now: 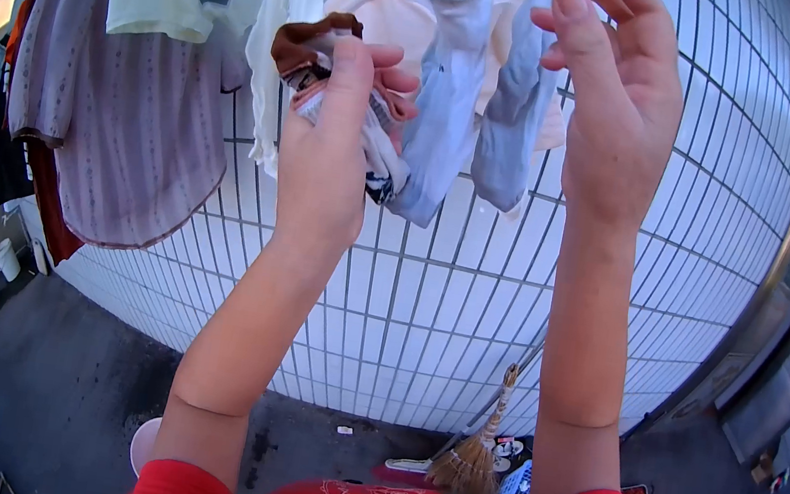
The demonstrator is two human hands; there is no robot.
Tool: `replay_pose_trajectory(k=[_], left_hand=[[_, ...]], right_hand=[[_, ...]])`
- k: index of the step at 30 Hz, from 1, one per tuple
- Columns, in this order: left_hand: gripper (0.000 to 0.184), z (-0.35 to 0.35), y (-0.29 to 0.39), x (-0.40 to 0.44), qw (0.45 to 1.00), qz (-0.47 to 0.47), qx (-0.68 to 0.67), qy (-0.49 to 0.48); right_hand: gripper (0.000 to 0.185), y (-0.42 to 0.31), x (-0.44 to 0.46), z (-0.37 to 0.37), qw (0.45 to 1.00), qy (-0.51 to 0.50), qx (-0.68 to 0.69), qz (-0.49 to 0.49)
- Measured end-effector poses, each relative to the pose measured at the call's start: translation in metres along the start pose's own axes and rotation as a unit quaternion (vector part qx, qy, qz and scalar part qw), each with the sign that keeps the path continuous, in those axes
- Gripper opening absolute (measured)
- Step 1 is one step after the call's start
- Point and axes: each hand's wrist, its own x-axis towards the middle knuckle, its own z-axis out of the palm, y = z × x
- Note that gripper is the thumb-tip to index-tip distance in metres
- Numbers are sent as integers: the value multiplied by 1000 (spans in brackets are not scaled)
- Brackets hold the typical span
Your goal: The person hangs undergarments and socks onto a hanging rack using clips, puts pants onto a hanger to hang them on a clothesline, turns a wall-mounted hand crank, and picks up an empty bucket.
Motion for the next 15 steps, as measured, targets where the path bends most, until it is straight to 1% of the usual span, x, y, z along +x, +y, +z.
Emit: replay_pose_trajectory(k=[1,2,3,4,5,6,7,8,9,10,11,12,13,14,15], left_hand=[[50,-6,-4,-31,996,-89,-31,7],[55,-18,-11,-57,985,-162,-52,-26],[58,-27,-17,-80,966,-237,-95,-35],[62,-33,-24,-97,941,-306,-140,-43],[62,-38,-33,-110,935,-323,-141,-32],[66,-41,-42,-125,918,-356,-173,-33],[71,-45,-46,-138,898,-389,-203,-35],[71,-50,-48,-147,889,-399,-217,-62],[70,-49,-51,-154,896,-399,-191,-40],[69,-48,-53,-159,902,-399,-165,-21],[69,-50,-53,-161,896,-413,-165,-20],[67,-53,-51,-160,914,-386,-121,-32],[65,-55,-51,-158,931,-355,-78,-45],[58,-58,-53,-157,920,-373,-115,-37],[54,-65,-55,-156,910,-399,-109,-32]], right_hand=[[30,-10,-34,-10,1000,3,6,-25],[26,-25,-76,-19,997,-33,-64,-8],[18,-33,-116,-19,998,-14,-58,37],[20,-37,-145,-26,989,-81,-124,28],[22,-34,-176,-26,986,-82,-139,47],[20,-34,-202,-22,975,-82,-140,153],[19,-32,-219,-16,962,-68,-138,226],[19,-30,-229,-13,951,-56,-139,270],[19,-28,-238,-11,938,-43,-140,313],[19,-27,-244,-11,912,-48,-55,404],[19,-27,-248,-13,873,-49,29,485],[19,-28,-249,-16,868,-43,23,494],[18,-30,-245,-21,860,-21,49,508],[18,-30,-243,-25,852,-1,75,517],[15,-27,-244,-28,865,37,76,495]])
